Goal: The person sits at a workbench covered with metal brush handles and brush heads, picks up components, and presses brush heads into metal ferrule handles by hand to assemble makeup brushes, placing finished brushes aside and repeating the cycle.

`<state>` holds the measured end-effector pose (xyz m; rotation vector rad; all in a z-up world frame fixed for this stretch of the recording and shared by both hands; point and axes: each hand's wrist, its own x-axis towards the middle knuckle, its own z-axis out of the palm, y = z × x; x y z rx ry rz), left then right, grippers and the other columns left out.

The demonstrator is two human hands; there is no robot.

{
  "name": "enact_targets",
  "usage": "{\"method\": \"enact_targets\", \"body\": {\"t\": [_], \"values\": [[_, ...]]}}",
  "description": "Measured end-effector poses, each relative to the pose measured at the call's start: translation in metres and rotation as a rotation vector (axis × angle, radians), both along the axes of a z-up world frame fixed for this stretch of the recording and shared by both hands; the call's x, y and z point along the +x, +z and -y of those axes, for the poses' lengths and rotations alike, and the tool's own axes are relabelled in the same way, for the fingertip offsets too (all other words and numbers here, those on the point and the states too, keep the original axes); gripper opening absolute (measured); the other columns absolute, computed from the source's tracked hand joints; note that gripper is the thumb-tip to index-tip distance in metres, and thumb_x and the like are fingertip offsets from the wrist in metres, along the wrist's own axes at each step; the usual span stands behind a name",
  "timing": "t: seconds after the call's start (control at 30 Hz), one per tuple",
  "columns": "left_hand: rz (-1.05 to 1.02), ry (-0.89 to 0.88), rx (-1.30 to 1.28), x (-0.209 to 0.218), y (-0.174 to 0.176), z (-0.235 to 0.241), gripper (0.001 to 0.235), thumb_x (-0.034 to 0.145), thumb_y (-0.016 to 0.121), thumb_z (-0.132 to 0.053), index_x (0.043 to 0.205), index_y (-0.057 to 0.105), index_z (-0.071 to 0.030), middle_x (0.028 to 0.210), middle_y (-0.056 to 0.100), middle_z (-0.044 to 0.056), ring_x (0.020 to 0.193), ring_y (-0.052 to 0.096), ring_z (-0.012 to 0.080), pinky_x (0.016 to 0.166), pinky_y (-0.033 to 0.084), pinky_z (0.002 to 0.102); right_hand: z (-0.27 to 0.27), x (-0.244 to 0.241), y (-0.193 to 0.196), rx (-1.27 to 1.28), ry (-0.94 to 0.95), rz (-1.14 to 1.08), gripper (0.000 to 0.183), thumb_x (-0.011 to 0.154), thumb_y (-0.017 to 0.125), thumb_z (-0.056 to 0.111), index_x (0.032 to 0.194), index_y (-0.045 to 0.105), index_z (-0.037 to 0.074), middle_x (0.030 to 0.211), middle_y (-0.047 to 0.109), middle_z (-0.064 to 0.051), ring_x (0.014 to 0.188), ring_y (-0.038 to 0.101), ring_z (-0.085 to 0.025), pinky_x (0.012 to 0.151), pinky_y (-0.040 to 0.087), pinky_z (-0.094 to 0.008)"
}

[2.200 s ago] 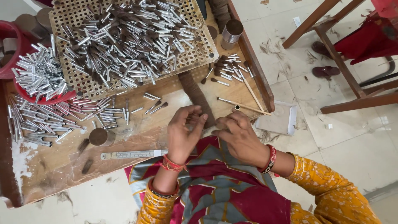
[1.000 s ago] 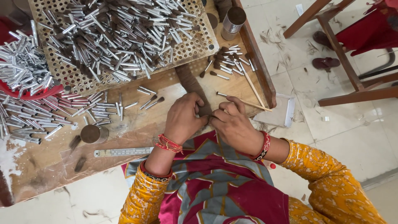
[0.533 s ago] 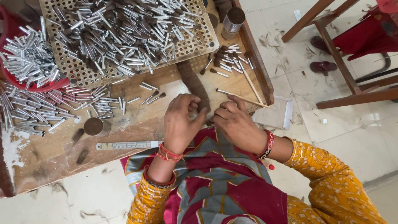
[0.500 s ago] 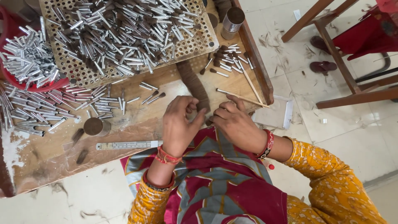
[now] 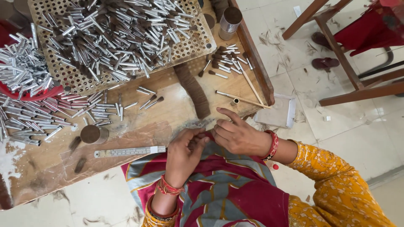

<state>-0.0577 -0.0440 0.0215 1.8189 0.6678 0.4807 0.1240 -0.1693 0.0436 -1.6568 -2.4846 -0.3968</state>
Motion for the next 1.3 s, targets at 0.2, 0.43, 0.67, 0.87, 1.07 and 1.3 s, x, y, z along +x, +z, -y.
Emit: {"method": "enact_targets", "body": {"t": [0.2, 0.43, 0.67, 0.87, 1.07, 1.3], "values": [[-0.029, -0.071, -0.212, 0.003, -0.009, 0.007, 0.011, 0.090, 0.075, -0.002, 0.101, 0.075, 0.001, 0.081, 0.077, 0.007, 0.066, 0.070, 0.0091, 0.058, 0.056, 0.024, 0.010, -0.008, 0.013, 0.041, 0.018, 0.009, 0.026, 0.078, 0.062, 0.018, 0.097, 0.069, 0.000, 0.099, 0.066, -0.009, 0.105, 0.061, -0.025, 0.117, 0.041, -0.058], [0.164, -0.082, -0.398, -0.004, -0.030, 0.012, 0.006, 0.096, 0.069, -0.003, 0.098, 0.070, 0.003, 0.083, 0.073, 0.003, 0.071, 0.068, 0.0049, 0.063, 0.057, 0.021, 0.017, -0.012, -0.002, 0.090, -0.144, -0.595, 0.035, 0.084, 0.081, 0.017, 0.113, 0.072, 0.000, 0.104, 0.067, -0.009, 0.106, 0.063, -0.025, 0.114, 0.046, -0.054], [0.211, -0.215, -0.695, -0.002, -0.053, 0.016, 0.012, 0.101, 0.067, -0.010, 0.104, 0.071, 0.002, 0.083, 0.072, 0.002, 0.073, 0.065, 0.0056, 0.064, 0.055, 0.020, 0.031, -0.014, -0.029, 0.041, -0.228, -1.153, 0.032, 0.085, 0.085, 0.009, 0.116, 0.076, 0.009, 0.107, 0.076, -0.006, 0.107, 0.072, -0.022, 0.103, 0.057, -0.039], [0.135, -0.256, -0.717, 0.006, -0.060, 0.016, 0.015, 0.098, 0.068, -0.011, 0.105, 0.072, 0.002, 0.084, 0.074, 0.004, 0.070, 0.068, 0.0064, 0.061, 0.056, 0.021, 0.036, -0.013, -0.032, 0.206, -0.197, -1.004, 0.024, 0.085, 0.082, 0.004, 0.108, 0.076, 0.007, 0.107, 0.077, -0.006, 0.112, 0.073, -0.026, 0.097, 0.059, -0.038], [0.126, -0.147, -0.481, 0.029, -0.042, 0.019, 0.013, 0.101, 0.069, -0.012, 0.101, 0.069, 0.000, 0.080, 0.070, 0.003, 0.068, 0.064, 0.0058, 0.056, 0.051, 0.022, 0.050, -0.001, -0.019, 0.285, -0.276, -0.989, 0.019, 0.085, 0.079, -0.001, 0.103, 0.075, 0.006, 0.103, 0.077, -0.004, 0.110, 0.074, -0.026, 0.099, 0.060, -0.040], [0.145, -0.020, 0.457, 0.097, 0.000, 0.023, 0.038, 0.081, 0.080, -0.017, 0.113, 0.070, 0.001, 0.090, 0.064, 0.013, 0.074, 0.067, 0.0298, 0.064, 0.053, 0.040, 0.053, 0.012, -0.016, 0.376, -0.521, -0.984, 0.017, 0.082, 0.080, -0.001, 0.098, 0.077, 0.005, 0.096, 0.077, -0.005, 0.103, 0.074, -0.024, 0.091, 0.058, -0.036]]}}
